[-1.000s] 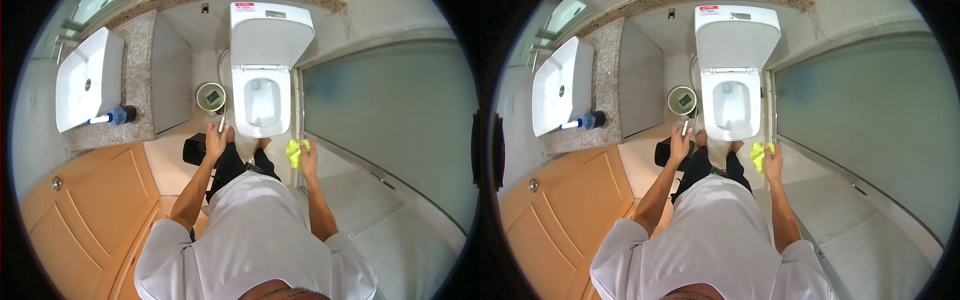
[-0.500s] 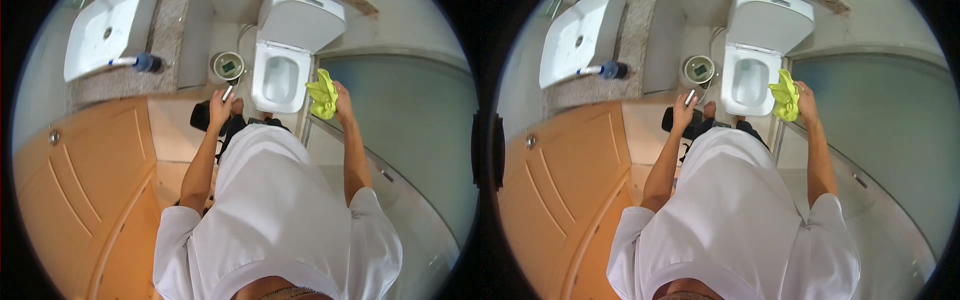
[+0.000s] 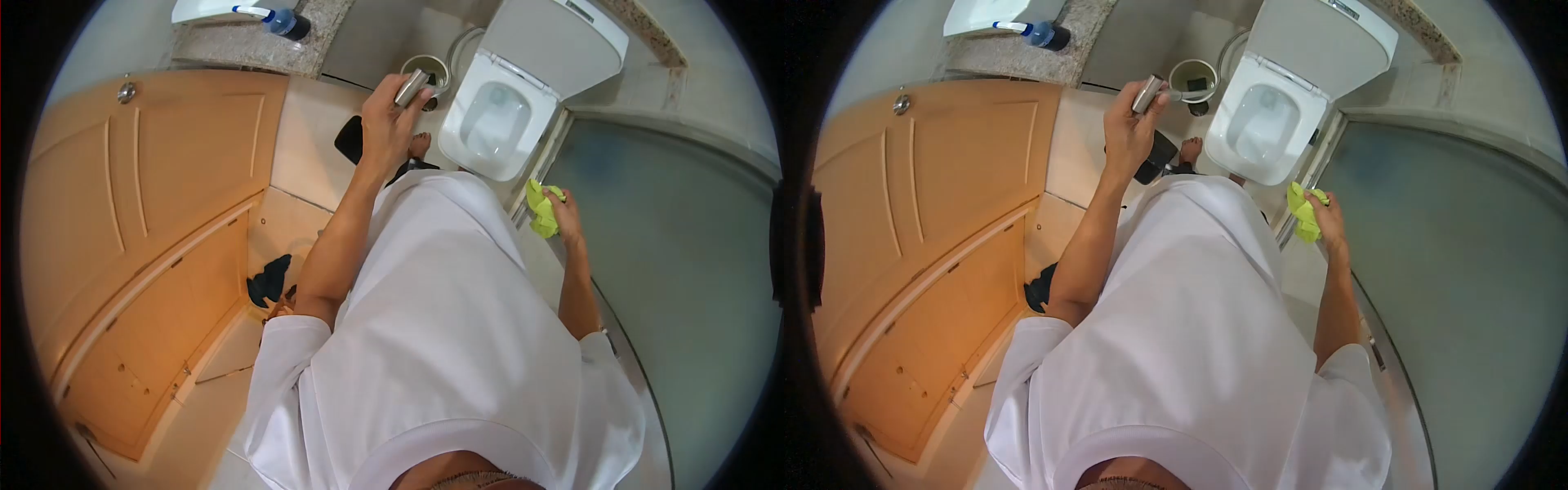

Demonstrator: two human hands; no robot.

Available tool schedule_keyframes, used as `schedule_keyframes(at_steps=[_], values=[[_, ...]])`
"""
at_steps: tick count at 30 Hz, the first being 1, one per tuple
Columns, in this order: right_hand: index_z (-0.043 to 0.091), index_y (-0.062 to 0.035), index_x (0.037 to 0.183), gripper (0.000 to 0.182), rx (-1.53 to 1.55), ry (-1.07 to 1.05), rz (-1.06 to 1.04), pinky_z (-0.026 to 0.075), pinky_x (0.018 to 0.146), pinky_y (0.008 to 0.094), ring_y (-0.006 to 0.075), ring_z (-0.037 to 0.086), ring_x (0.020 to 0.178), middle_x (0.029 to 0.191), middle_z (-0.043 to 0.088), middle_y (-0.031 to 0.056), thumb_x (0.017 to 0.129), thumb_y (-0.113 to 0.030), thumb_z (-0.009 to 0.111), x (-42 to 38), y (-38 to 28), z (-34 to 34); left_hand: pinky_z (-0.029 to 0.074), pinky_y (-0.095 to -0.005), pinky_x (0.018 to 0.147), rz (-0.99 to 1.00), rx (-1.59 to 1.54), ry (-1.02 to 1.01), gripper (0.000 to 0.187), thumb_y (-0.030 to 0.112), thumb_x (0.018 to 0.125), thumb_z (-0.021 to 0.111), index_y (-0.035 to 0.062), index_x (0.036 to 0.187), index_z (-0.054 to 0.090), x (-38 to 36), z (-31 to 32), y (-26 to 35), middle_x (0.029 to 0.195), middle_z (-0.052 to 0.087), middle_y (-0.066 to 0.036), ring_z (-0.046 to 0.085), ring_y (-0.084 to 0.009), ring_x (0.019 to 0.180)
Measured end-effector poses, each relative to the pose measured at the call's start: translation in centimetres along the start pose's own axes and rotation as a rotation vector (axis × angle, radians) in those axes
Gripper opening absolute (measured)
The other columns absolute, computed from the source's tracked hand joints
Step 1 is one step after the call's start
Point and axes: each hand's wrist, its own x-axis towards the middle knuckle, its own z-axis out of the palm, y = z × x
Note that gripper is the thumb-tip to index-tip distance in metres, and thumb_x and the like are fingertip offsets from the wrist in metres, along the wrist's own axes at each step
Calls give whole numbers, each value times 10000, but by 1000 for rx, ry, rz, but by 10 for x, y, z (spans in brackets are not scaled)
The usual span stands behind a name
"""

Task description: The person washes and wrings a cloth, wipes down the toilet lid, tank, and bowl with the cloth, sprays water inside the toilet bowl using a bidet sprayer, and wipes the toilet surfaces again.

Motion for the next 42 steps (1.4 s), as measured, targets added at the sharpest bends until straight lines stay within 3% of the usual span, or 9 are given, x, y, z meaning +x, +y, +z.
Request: schedule_keyframes(at_steps=[6,11,14,19,23,25,36,38,42], values=[[611,36,1242,613,-462,46,-175,548,878,393,305,713,1004,1081,724,222,839,-391,787,47,34,-14,525,-323,682,256,136,26,232,217,956,748,31,1091,713,59,9,63,856,706,-85,635,-164,714],[627,33,1178,470,-489,63,-244,573,779,393,268,720,871,979,735,194,863,-282,776,58,75,-10,495,-312,682,223,394,22,392,427,925,763,90,1124,743,133,11,64,841,687,-37,590,-133,716],[633,48,1203,505,-385,73,-198,568,783,405,291,718,870,979,740,201,858,-293,773,44,104,-4,544,-459,842,141,424,46,381,349,910,674,11,1082,711,155,23,83,974,728,-218,702,-390,926],[656,83,1175,528,-406,6,6,556,799,398,320,711,883,1018,733,227,856,-322,772,2,120,8,533,-451,870,572,230,11,302,159,894,688,57,1178,694,270,64,6,1017,723,-213,695,-381,978],[612,131,1202,565,-157,250,94,546,718,383,261,691,813,918,720,205,864,-294,770,-20,173,37,533,-469,893,397,341,-194,312,89,882,705,37,1189,686,337,104,-17,1074,721,-208,682,-402,1021],[616,124,1160,522,-175,307,230,527,680,389,230,642,745,879,699,170,882,-295,758,-39,174,52,522,-399,705,663,705,-79,429,496,870,777,165,1143,758,373,122,-45,810,704,-42,618,-249,691],[628,72,1019,417,21,371,373,513,726,416,307,650,804,869,682,201,908,-323,703,-157,144,128,542,-426,747,648,347,-141,460,500,896,744,121,1158,737,462,200,-179,929,745,-110,702,-316,825],[621,71,1010,399,35,380,367,506,713,418,309,639,788,852,670,201,917,-311,691,-156,208,136,530,-492,912,818,238,-137,275,87,902,701,30,1171,694,452,197,-174,1115,716,-200,666,-422,1050],[604,69,1001,362,-67,381,253,484,686,426,319,603,746,815,637,203,936,-282,666,-161,213,144,528,-500,914,842,244,-166,260,90,899,712,37,1154,702,460,200,-172,1109,715,-198,661,-430,1048]])
